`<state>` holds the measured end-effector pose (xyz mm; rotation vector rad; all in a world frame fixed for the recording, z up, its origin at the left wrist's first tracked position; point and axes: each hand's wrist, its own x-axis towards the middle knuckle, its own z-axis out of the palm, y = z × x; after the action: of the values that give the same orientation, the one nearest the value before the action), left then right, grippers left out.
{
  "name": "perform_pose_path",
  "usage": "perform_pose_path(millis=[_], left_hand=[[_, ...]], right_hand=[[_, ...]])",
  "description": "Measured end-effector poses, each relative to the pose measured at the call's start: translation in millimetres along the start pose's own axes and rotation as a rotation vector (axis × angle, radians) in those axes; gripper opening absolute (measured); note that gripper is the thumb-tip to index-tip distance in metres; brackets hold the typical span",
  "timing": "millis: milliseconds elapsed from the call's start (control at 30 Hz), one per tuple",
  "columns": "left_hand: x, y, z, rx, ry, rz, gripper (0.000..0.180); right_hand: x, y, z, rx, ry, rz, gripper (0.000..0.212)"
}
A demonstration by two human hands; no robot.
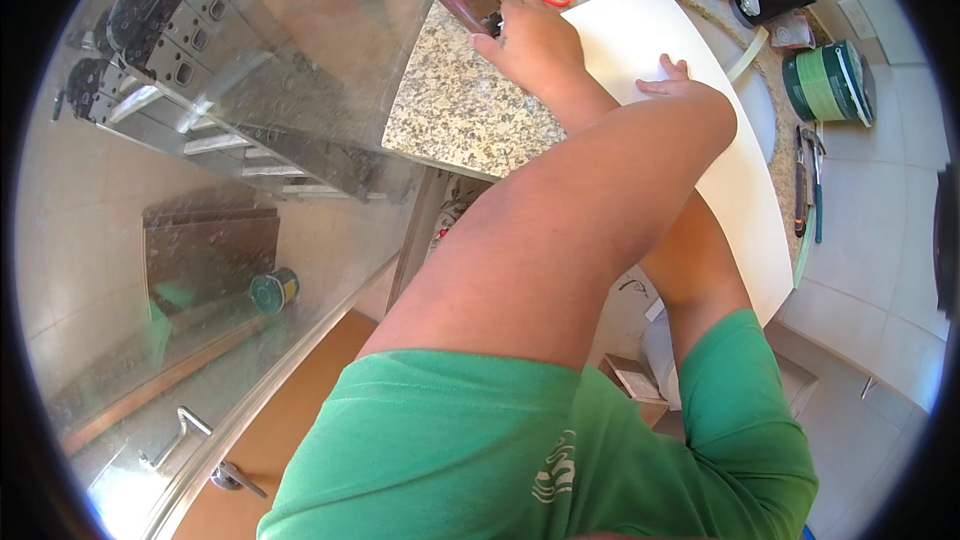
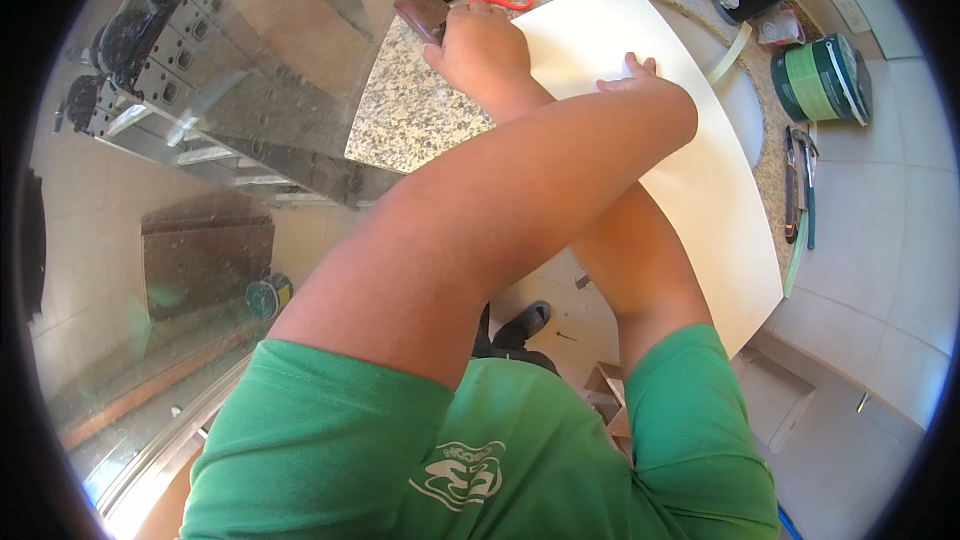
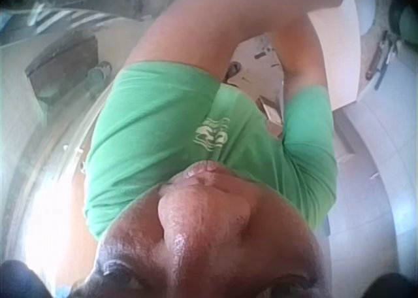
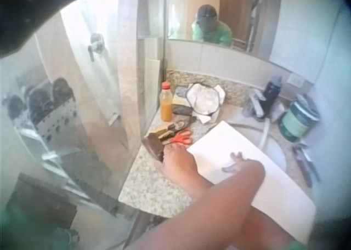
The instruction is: The person smooths a white rectangular board on a bathroom countertop using a hand plane. They repeatedly plane the surface and edges, repositioning the board and adjusting their grip to cover different areas.
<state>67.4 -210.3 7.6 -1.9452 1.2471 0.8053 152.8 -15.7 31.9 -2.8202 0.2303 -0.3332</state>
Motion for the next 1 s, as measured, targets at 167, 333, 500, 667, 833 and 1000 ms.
perform_pose_path(millis=[167, 333, 500, 667, 833, 1000], left_hand=[[1, -3, 7, 0.115, 0.021, 0.037, 0.107], [19, 21, 2, 0.888, -0.143, -0.033, 0.096], [20, -9, 10, 0.458, 0.094, -0.04, 0.096], [-19, -64, 10, 0.187, 0.194, 0.052, 0.1], [-49, -78, 7, 0.139, 0.215, 0.086, 0.104], [-61, -81, 8, 0.112, 0.225, 0.098, 0.108]], right_hand=[[6, -2, 4, -0.003, 0.011, -0.026, 0.048], [-6, 2, -3, 0.016, 0.005, -0.055, 0.048], [-7, 2, -2, 0.048, -0.048, 0.0, 0.041], [-34, 15, -17, 0.072, -0.051, 0.025, 0.04], [-65, 20, -36, 0.09, -0.036, 0.037, 0.039], [-97, 24, -51, 0.085, -0.053, 0.046, 0.039]])
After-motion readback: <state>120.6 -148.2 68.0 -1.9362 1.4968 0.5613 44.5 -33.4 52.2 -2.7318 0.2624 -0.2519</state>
